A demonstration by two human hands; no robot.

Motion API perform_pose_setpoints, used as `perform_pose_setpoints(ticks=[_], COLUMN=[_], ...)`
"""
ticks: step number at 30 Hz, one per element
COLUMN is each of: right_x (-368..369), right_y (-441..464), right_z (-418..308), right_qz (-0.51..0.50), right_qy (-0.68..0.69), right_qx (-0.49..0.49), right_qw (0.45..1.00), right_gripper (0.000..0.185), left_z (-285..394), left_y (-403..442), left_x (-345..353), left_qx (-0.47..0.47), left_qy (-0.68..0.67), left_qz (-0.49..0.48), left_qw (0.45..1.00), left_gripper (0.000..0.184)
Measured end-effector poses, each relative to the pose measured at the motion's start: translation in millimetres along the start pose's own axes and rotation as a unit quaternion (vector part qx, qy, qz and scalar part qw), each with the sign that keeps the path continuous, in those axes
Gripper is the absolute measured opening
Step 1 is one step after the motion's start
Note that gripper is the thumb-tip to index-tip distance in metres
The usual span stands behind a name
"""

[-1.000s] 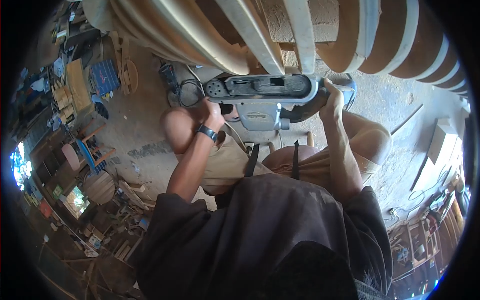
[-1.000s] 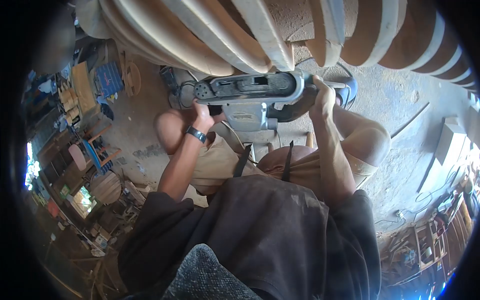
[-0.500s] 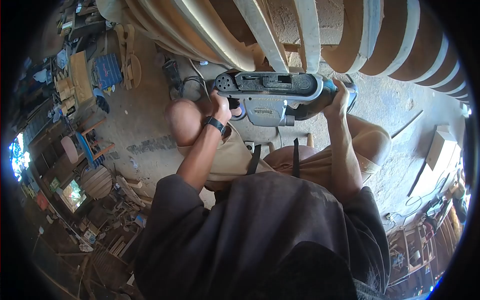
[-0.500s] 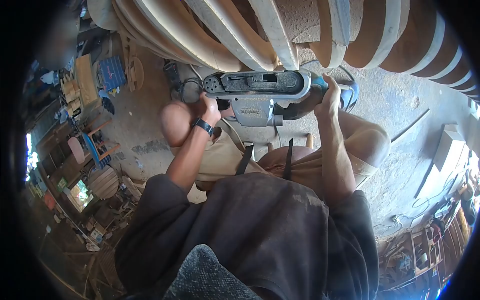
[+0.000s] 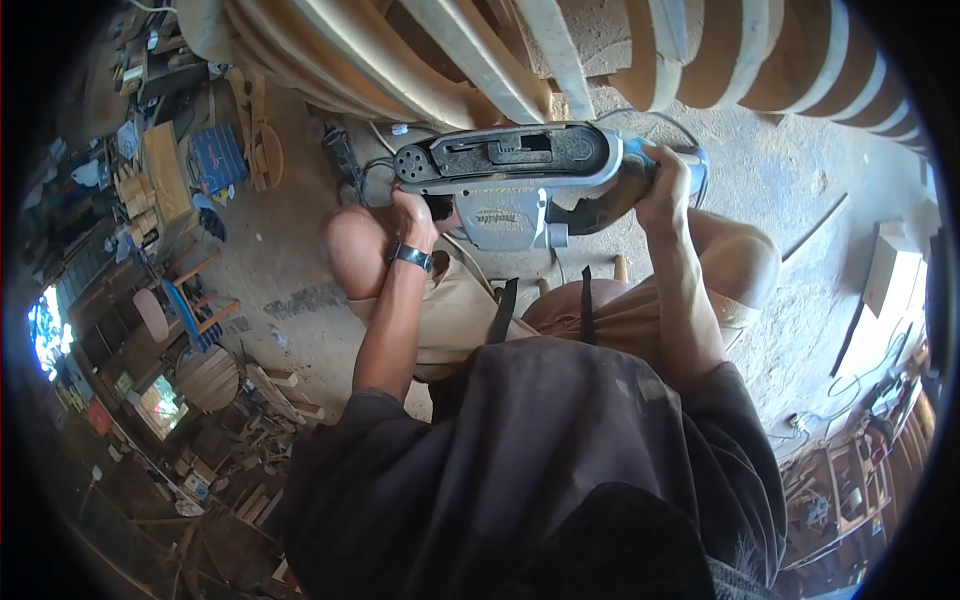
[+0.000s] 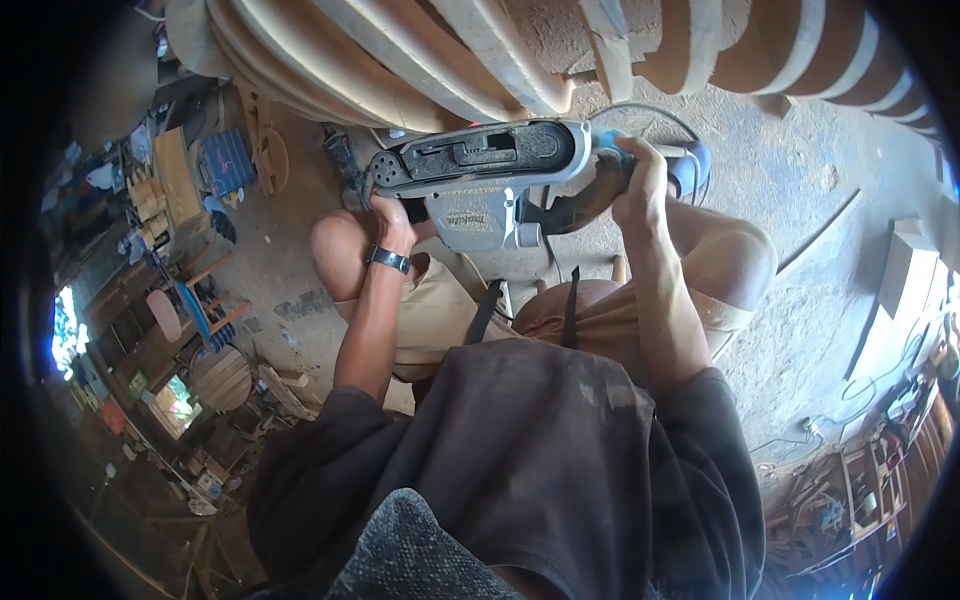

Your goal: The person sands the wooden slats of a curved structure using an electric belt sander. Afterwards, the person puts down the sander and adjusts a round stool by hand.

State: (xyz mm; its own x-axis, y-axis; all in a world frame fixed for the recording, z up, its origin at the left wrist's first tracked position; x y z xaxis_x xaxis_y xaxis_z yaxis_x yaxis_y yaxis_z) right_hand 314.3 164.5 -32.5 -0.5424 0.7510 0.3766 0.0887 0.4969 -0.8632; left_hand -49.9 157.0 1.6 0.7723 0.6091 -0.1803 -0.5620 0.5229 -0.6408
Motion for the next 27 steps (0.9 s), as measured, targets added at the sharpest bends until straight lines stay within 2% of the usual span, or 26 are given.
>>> perform_pose_setpoints(ticks=[5, 8, 9, 12, 16, 18, 20, 21, 27], right_x=[-9.4, -11.9, -5.9, 6.5, -2.4, -8.5, -2.8, 1.2, -5.7], right_y=[16.0, 15.4, 4.2, -10.5, 1.3, 7.7, 2.3, 0.4, 13.9], right_z=[2.8, 2.4, -5.5, -17.9, -8.6, -2.8, -11.1, -13.9, -6.7], right_qz=[0.064, 0.047, 0.034, 0.009, 0.030, 0.073, 0.054, 0.037, 0.056], right_qy=[-0.018, -0.020, -0.013, -0.009, -0.008, -0.001, -0.004, -0.006, -0.040], right_qx=[0.012, 0.021, -0.002, -0.036, -0.016, 0.005, -0.020, -0.039, -0.019], right_qw=[0.998, 0.998, 0.999, 0.999, 0.999, 0.997, 0.998, 0.999, 0.997], right_gripper=[0.019, 0.017, 0.016, 0.014, 0.014, 0.016, 0.017, 0.018, 0.018], left_z=[-8.8, -9.7, -14.8, -18.4, -43.0, -37.1, -27.2, -24.1, -32.2], left_y=[2.9, 0.6, 15.2, 20.2, 46.4, 37.5, 22.7, 18.6, 23.9], left_x=[10.0, 12.8, 4.5, 2.4, -20.5, -14.4, -6.4, -3.2, -10.4], left_qx=[-0.035, -0.054, -0.007, -0.013, -0.016, -0.011, -0.021, -0.028, -0.013], left_qy=[0.019, -0.029, -0.003, -0.049, -0.016, -0.004, 0.001, -0.003, 0.019], left_qz=[-0.018, -0.034, -0.024, -0.059, 0.023, 0.011, 0.020, -0.012, 0.035], left_qw=[0.999, 0.998, 1.000, 0.997, 0.999, 1.000, 1.000, 1.000, 0.999], left_gripper=[0.042, 0.043, 0.045, 0.045, 0.042, 0.040, 0.038, 0.036, 0.031])
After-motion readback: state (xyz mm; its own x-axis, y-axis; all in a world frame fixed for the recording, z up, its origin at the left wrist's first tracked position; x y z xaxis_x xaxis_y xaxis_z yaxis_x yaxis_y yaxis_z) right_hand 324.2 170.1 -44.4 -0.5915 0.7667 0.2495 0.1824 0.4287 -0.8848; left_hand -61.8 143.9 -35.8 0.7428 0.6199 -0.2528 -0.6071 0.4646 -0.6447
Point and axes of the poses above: each hand's wrist, its own y-axis towards the middle knuckle, its own x-axis out of the palm, z = x × y, the point moved 7 cm from there along y, towards the middle knuckle, and after that the axes turned 2 degrees about z, right-handed, at the moved point
